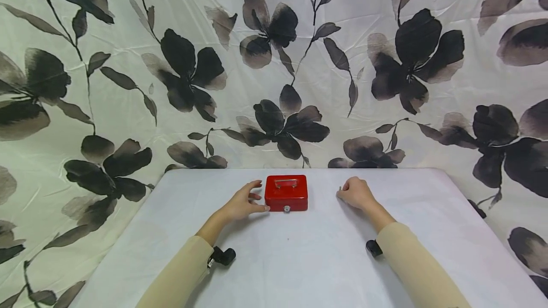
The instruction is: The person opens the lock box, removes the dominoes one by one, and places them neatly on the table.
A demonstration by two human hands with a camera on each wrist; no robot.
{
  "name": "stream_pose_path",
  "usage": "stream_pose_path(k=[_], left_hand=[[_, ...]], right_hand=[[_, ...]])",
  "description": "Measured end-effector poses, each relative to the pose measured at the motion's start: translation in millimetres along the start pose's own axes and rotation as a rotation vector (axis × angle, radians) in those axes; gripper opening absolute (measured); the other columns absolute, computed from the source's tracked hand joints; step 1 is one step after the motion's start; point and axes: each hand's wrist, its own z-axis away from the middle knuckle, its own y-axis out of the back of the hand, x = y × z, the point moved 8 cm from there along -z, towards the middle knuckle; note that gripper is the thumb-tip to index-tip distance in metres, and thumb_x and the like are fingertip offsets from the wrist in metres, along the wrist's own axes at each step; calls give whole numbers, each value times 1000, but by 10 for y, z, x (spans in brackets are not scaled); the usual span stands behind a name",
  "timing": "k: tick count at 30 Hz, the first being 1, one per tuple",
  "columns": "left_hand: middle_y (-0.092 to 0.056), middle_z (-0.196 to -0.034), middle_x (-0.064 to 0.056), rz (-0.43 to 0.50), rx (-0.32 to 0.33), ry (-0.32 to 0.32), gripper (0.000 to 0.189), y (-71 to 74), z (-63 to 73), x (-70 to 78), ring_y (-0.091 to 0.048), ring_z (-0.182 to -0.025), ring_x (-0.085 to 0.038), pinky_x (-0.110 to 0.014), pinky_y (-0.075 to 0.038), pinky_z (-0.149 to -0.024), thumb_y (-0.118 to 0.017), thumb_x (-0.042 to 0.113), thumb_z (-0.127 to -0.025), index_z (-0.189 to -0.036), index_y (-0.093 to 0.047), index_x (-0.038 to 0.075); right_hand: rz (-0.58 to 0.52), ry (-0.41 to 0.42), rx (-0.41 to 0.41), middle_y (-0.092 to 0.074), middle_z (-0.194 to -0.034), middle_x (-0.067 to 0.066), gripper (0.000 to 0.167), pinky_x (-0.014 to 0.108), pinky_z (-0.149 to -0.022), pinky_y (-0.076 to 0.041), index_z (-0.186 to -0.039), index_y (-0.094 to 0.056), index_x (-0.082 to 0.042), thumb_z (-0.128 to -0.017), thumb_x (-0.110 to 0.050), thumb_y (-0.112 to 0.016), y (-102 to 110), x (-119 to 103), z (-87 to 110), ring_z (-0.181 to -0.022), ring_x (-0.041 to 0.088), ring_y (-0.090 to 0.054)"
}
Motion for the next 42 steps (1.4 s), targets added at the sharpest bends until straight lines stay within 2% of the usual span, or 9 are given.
stream_pose_path(k=[5, 10, 16, 23, 31, 42], left_hand=[[-47, -152, -10, 14, -13, -10, 92, -32, -20, 27, -58, -121, -27, -40, -57, -93, -87, 24, -83, -157, -35, 9], [-48, -152, -11, 17, -19, -12, 94, -68, -50, 47, -58, -119, -26, -40, -56, -95, -88, 24, -82, -157, -34, 8], [-49, -151, -12, 27, -22, -31, 93, -97, -81, 59, -59, -115, -25, -39, -56, -93, -88, 22, -81, -157, -35, 8], [-49, -150, -11, 23, -12, -13, 95, -102, -109, 29, -58, -113, -24, -37, -57, -90, -89, 23, -81, -157, -35, 9], [-50, -149, -9, 14, -42, -18, 97, -149, -131, 11, -56, -113, -22, -37, -54, -91, -89, 26, -80, -158, -33, 8], [-51, -146, -7, 12, -53, -8, 101, -166, -183, -8, -53, -108, -21, -35, -54, -85, -91, 32, -78, -159, -33, 13]], right_hand=[[17, -10, 14, -61, -71, 4, 22, 32, -61, -42, -74, -67, -3, -91, -15, -71, -7, -18, -18, -68, 20, -53], [32, -13, 11, -63, -73, 5, 23, 32, -62, -42, -71, -67, -4, -91, -14, -71, -12, -21, -33, -67, 20, -52], [34, -34, -4, -63, -75, 6, 20, 32, -62, -43, -74, -68, -2, -91, -12, -71, -40, -35, -54, -69, 21, -54], [24, -34, -16, -63, -75, 6, 17, 32, -63, -44, -76, -69, 0, -91, -10, -69, -31, -77, -37, -69, 21, -54], [32, -69, -33, -64, -78, 9, 18, 33, -64, -44, -79, -69, 0, -91, -13, -72, 0, -20, 24, -73, 23, -54], [-1, -91, -48, -65, -82, 10, 17, 32, -63, -44, -81, -70, 1, -93, -12, -70, -2, -48, 43, -74, 22, -54]])
